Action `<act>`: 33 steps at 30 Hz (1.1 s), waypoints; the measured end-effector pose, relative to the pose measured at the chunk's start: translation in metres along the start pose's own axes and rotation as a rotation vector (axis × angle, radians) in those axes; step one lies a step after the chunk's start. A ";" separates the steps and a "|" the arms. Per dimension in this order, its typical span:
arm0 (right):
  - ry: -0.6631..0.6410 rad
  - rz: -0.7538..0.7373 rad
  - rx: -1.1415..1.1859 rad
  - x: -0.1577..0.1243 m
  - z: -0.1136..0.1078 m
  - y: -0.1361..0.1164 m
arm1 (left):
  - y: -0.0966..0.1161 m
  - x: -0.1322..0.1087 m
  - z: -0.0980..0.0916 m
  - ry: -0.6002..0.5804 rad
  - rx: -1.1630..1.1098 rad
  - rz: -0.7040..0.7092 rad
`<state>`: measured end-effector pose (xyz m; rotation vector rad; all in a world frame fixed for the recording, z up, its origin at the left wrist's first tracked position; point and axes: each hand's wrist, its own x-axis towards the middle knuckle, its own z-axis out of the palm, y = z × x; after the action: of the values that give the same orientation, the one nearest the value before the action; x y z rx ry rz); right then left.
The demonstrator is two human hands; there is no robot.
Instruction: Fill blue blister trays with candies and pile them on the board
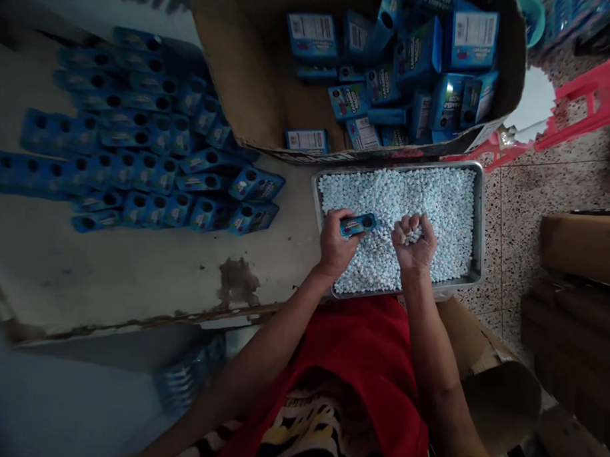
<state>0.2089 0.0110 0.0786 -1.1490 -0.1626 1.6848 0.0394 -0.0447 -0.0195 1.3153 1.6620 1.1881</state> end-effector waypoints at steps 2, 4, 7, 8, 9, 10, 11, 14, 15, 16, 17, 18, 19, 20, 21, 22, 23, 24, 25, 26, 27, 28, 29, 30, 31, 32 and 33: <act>-0.027 -0.086 -0.054 -0.009 0.021 -0.004 | 0.013 -0.003 -0.009 0.005 0.006 0.015; -0.050 -0.143 -0.097 -0.017 0.041 -0.004 | 0.023 -0.003 -0.017 -0.021 0.020 0.015; -0.113 -0.208 -0.157 -0.021 0.062 0.004 | 0.031 -0.004 -0.021 -0.031 0.019 -0.009; -0.133 -0.238 -0.183 -0.021 0.066 0.008 | 0.033 -0.004 -0.021 -0.029 0.013 -0.009; -0.150 -0.271 -0.217 -0.019 0.068 0.014 | 0.034 -0.005 -0.021 -0.029 0.007 -0.003; -0.162 -0.309 -0.255 -0.018 0.069 0.019 | 0.034 -0.006 -0.020 -0.032 0.005 0.007; -0.169 -0.347 -0.298 -0.016 0.069 0.024 | 0.035 -0.007 -0.020 -0.037 0.009 0.016; -0.147 -0.417 -0.429 -0.010 0.066 0.037 | 0.035 -0.007 -0.020 -0.056 0.051 0.031; -0.128 -0.426 -0.461 -0.008 0.065 0.040 | 0.035 -0.007 -0.020 -0.062 0.064 0.032; -0.109 -0.429 -0.483 -0.006 0.064 0.041 | 0.035 -0.006 -0.019 -0.070 0.071 0.034; -0.094 -0.429 -0.497 -0.005 0.063 0.043 | 0.035 -0.006 -0.019 -0.077 0.071 0.036; -0.085 -0.432 -0.499 -0.004 0.062 0.044 | 0.035 -0.004 -0.018 -0.081 0.068 0.039; -0.083 -0.434 -0.494 -0.003 0.062 0.045 | 0.034 -0.003 -0.017 -0.081 0.068 0.041; -0.089 -0.435 -0.483 -0.002 0.062 0.046 | 0.034 -0.002 -0.016 -0.078 0.071 0.043; -0.094 -0.434 -0.469 -0.001 0.062 0.047 | 0.033 -0.001 -0.015 -0.075 0.078 0.046; -0.096 -0.430 -0.456 -0.001 0.063 0.048 | 0.033 0.001 -0.014 -0.073 0.087 0.048; -0.090 -0.426 -0.443 0.000 0.063 0.049 | 0.033 0.002 -0.013 -0.071 0.101 0.052; -0.077 -0.420 -0.432 0.000 0.064 0.050 | 0.033 0.002 -0.012 -0.068 0.119 0.058; -0.059 -0.411 -0.420 0.001 0.065 0.050 | 0.032 0.003 -0.012 -0.066 0.140 0.066; -0.039 -0.398 -0.397 0.001 0.065 0.050 | 0.032 0.003 -0.012 -0.064 0.163 0.078; -0.020 -0.373 -0.355 0.002 0.065 0.049 | 0.031 0.004 -0.013 -0.067 0.186 0.094; -0.004 -0.335 -0.291 0.004 0.063 0.048 | 0.030 0.004 -0.015 -0.074 0.204 0.112; 0.014 -0.284 -0.210 0.005 0.060 0.045 | 0.028 0.004 -0.016 -0.084 0.216 0.127; 0.036 -0.230 -0.121 0.008 0.054 0.041 | 0.027 0.004 -0.018 -0.089 0.221 0.131; 0.063 -0.183 -0.041 0.011 0.047 0.036 | 0.025 0.004 -0.020 -0.077 0.219 0.119; 0.096 -0.149 0.010 0.014 0.037 0.030 | 0.022 0.005 -0.022 -0.046 0.212 0.091; 0.138 -0.132 0.022 0.017 0.026 0.025 | 0.019 0.005 -0.024 -0.007 0.200 0.050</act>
<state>0.1728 0.0245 0.0674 -1.2078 -0.1304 1.4826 0.0224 -0.0439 0.0071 1.4887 1.7893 1.0664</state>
